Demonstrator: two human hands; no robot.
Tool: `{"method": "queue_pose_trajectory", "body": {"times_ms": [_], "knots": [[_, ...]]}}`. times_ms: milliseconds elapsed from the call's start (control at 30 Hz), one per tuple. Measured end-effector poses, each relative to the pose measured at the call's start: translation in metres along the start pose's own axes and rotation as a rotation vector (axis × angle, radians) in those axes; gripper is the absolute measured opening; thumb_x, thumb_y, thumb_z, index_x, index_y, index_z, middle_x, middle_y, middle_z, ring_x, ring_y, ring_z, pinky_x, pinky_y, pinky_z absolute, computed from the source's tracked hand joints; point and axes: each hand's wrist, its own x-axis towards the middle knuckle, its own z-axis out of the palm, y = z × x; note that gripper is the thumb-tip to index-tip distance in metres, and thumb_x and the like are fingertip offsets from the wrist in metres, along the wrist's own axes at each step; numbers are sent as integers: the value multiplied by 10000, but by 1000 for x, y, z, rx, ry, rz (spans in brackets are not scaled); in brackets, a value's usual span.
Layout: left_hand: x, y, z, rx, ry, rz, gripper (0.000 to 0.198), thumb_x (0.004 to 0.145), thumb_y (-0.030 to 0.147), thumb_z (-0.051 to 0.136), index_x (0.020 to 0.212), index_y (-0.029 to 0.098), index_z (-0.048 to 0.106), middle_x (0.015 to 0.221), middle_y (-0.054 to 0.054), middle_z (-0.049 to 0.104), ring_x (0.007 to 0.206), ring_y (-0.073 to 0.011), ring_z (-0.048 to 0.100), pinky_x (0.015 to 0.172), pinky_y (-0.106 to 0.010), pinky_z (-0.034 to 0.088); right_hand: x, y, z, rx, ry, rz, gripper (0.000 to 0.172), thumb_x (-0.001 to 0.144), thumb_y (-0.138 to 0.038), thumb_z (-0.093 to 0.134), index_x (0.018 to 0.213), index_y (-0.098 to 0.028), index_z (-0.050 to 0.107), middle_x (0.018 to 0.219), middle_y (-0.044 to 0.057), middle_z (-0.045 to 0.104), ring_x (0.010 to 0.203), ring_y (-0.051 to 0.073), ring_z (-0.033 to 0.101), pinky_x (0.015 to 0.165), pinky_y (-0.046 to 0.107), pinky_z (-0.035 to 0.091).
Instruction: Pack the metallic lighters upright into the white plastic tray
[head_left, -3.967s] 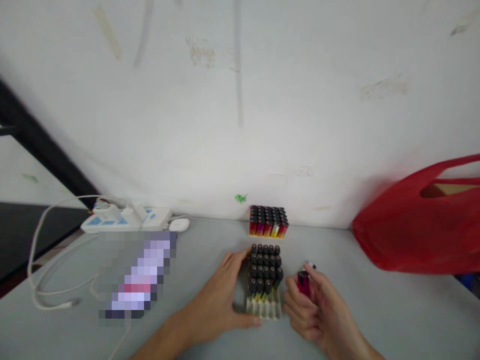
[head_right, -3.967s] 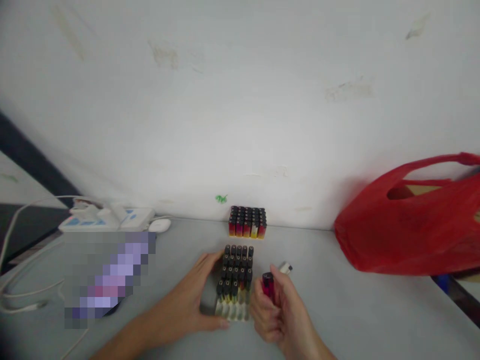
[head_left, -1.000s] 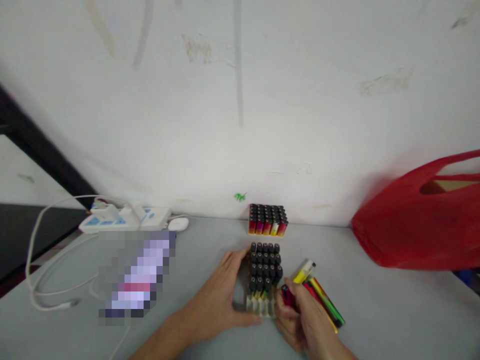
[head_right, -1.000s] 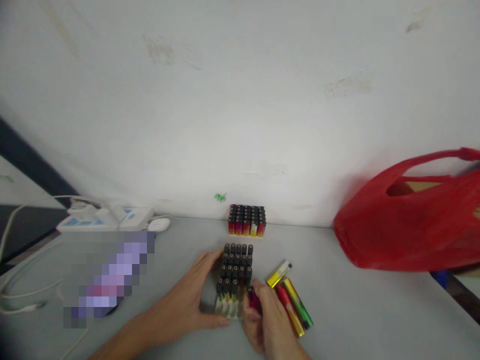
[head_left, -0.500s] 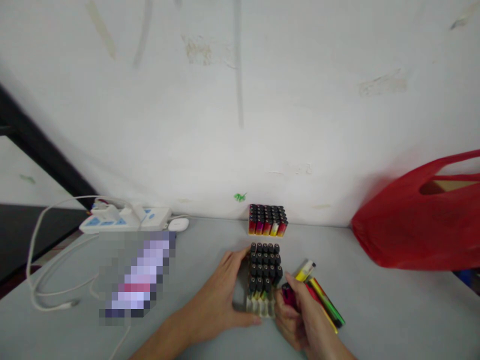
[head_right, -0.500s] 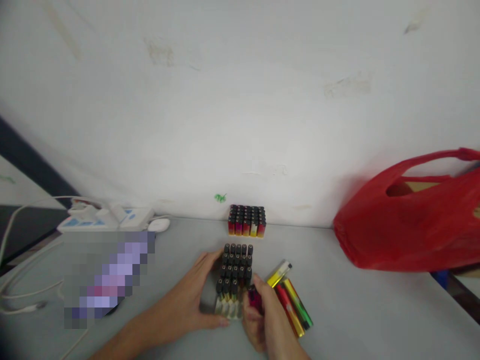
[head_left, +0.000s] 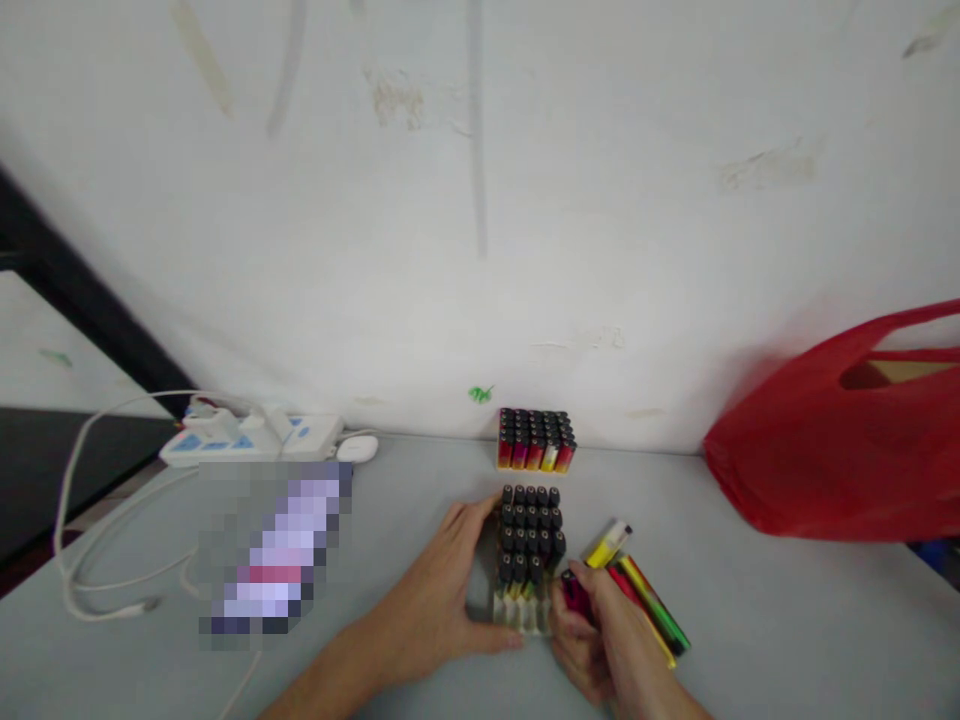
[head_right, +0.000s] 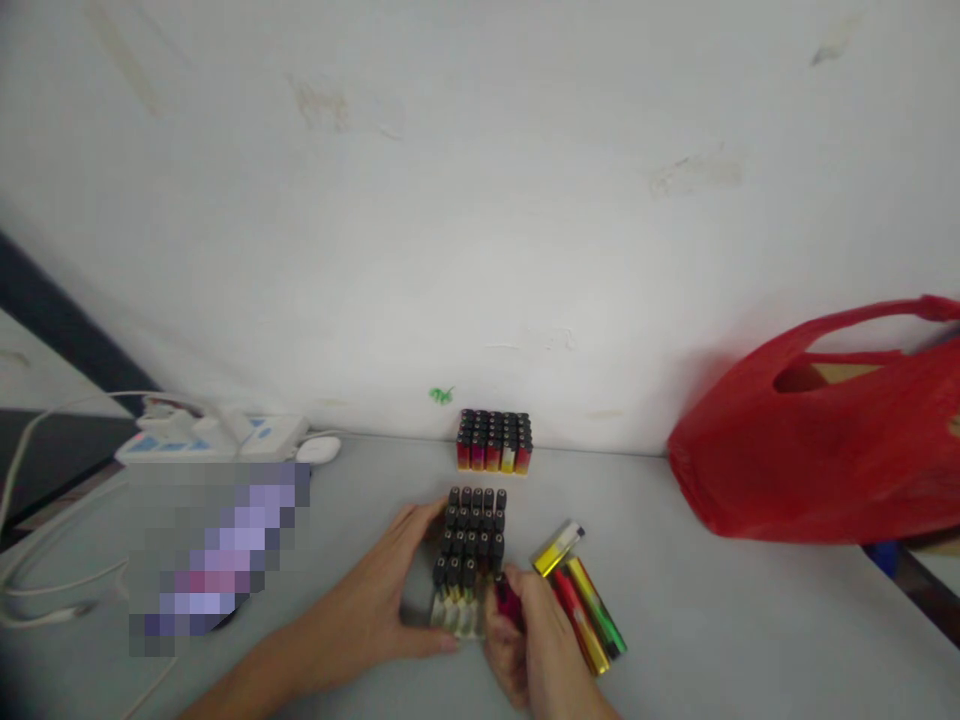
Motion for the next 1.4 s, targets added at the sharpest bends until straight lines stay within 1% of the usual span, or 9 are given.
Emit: {"method": "queue_pose_trajectory", "body": {"times_ms": [400,533,667,733,800,933,1033,1233,1400], "knots": [[0,1,0,3,6,-10,1261,714,383,1036,1741,278,312,1712,-162,442,1592,-431,392,1361,-599,282,8,8,-6,73,-85,-45,724,881,-909,554,575,-274,390,430,-107,232,375,72,126,369,249,116],[0,2,0,3,-1,-29,1249,714,351,1042,1732,261,324,1714,-169,436,1594,-418,390,1368,-575,276,5,3,-7,-54,-115,-71,805,830,-1016,511,555,-264,434,430,-64,324,379,89,246,389,271,165],[0,2,0,2,1,-7,1252,728,384,1041,1733,248,306,1697,-177,451,1587,-409,394,1361,-566,290,-17,-22,-3,-230,-230,-95,749,939,-922,542,717,-207,587,512,-52,426,453,90,338,457,254,222],[0,2,0,2,5,8,1224,748,427,1029,1727,256,314,1689,-178,456,1578,-413,402,1351,-576,302,-29,-35,1,-221,-300,-167,654,996,-840,570,886,-200,642,567,-66,469,441,71,293,455,243,199],[1,1,0,7,6,13,1216,750,440,1028,1721,257,319,1686,-182,455,1570,-416,411,1343,-578,313,-35,-44,4,-217,-319,-266,596,1036,-778,576,993,-194,684,644,-53,539,432,61,346,488,238,274],[2,-3,0,6,4,6,1263,699,383,1064,1712,262,320,1666,-169,472,1548,-406,435,1330,-559,338,-35,-50,3,-288,-269,-571,461,1045,-669,655,1066,-223,768,887,42,640,733,178,642,699,303,500],[2,-5,1,-2,3,16,1267,704,375,1061,1717,286,305,1660,-153,478,1548,-401,435,1329,-559,338,-35,-53,0,-483,-149,-766,351,1031,-600,708,1089,-271,814,1011,69,610,939,237,642,782,331,516],[0,-4,2,-1,9,15,1262,720,376,1051,1723,282,291,1674,-160,458,1555,-396,431,1339,-555,326,-38,-55,-6,-692,87,-863,151,993,-427,802,1058,-290,811,785,-6,664,780,199,638,811,323,502],[-1,-3,1,0,6,-15,1259,718,385,1047,1732,276,309,1690,-167,453,1576,-416,409,1351,-575,305,-33,-49,-9,-836,108,-825,179,980,-408,823,1085,-262,823,736,-22,715,589,139,647,555,239,474]]}}
